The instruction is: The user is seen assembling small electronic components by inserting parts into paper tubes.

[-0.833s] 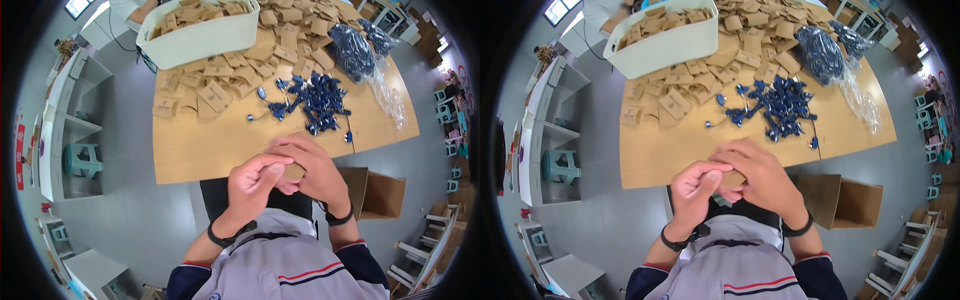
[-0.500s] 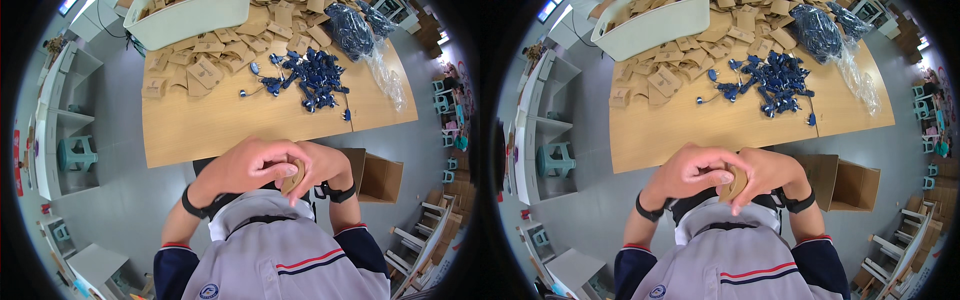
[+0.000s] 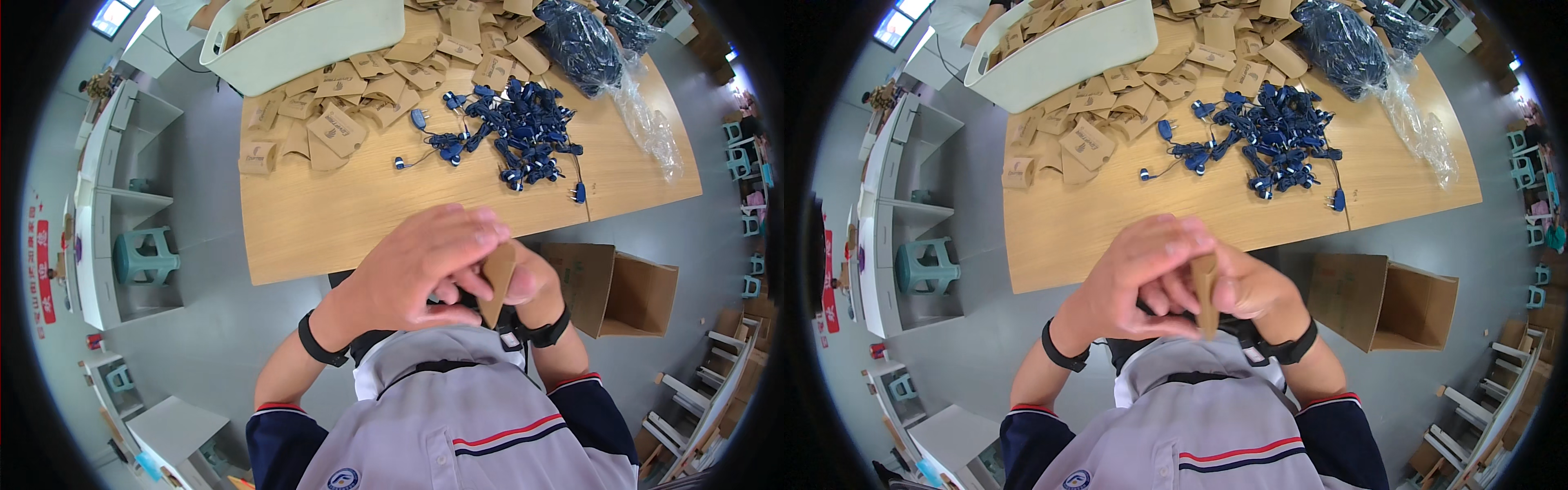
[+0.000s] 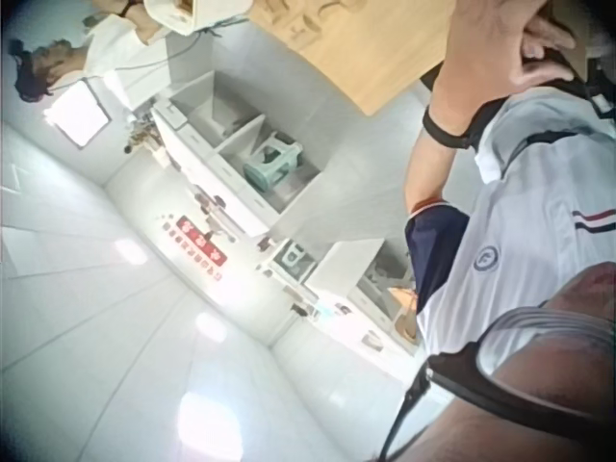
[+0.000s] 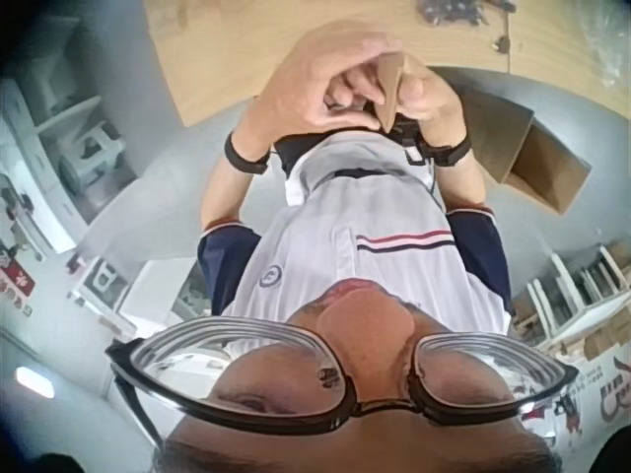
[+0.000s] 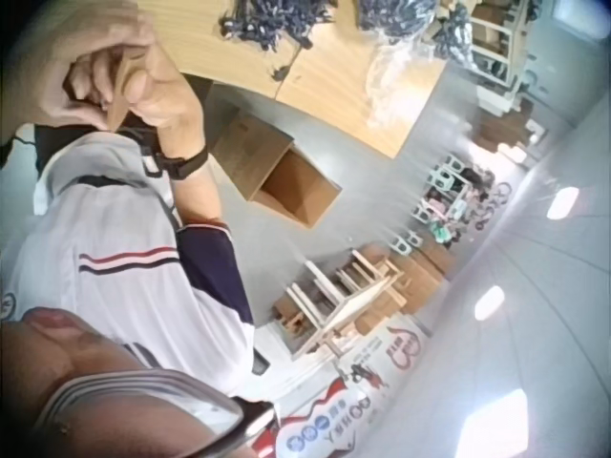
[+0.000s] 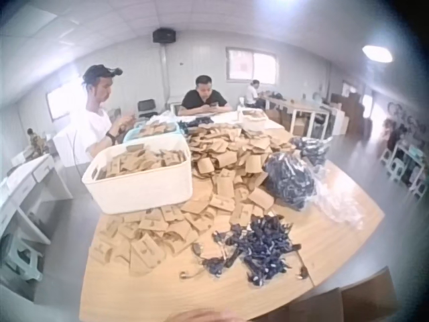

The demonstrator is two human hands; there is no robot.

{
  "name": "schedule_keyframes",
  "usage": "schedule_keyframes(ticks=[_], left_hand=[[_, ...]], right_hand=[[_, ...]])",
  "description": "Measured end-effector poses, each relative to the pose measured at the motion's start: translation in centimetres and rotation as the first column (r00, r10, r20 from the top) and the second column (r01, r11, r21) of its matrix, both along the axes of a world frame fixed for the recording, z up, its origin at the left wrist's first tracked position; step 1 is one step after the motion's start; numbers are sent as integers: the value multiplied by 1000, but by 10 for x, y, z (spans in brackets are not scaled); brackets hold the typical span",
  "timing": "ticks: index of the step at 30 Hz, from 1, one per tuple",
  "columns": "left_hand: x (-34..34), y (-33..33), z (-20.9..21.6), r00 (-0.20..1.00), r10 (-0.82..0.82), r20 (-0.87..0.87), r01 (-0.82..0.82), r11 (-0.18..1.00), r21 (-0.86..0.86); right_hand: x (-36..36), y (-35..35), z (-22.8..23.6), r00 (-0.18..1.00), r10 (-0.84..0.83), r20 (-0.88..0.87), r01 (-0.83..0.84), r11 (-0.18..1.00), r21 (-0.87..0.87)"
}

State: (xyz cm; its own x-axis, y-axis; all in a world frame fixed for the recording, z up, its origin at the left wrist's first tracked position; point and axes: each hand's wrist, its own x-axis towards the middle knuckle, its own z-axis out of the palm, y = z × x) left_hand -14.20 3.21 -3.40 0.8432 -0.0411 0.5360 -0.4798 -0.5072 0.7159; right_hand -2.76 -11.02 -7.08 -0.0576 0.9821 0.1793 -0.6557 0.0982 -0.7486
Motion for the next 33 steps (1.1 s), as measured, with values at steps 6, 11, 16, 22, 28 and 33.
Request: schedule_keyframes(ticks=[6, 11, 16, 22, 28, 33], left_hand=[[2, 44, 40, 991, 133, 6, -133, 985, 107], [54, 182, 114, 775, 631, 32, -626, 759, 180], [95, 288, 68, 590, 802, -92, -682, 556, 474], [66, 210, 58, 733, 669, -122, -613, 728, 307], [4, 111, 65, 822, 544, -170, -503, 832, 234], [-26, 83, 53, 844, 486, -226, -482, 873, 79]], right_hand=[[-8, 3, 14, 956, -281, 82, 290, 950, -119], [20, -22, 36, 637, -308, 707, 565, 810, -156], [39, 3, 73, 337, -218, 916, 621, 783, -42], [96, 95, 48, -213, 92, 973, 597, 800, 55], [104, 147, -14, -421, 253, 871, 525, 851, 7], [101, 139, 2, -454, 243, 857, 579, 811, 77]])
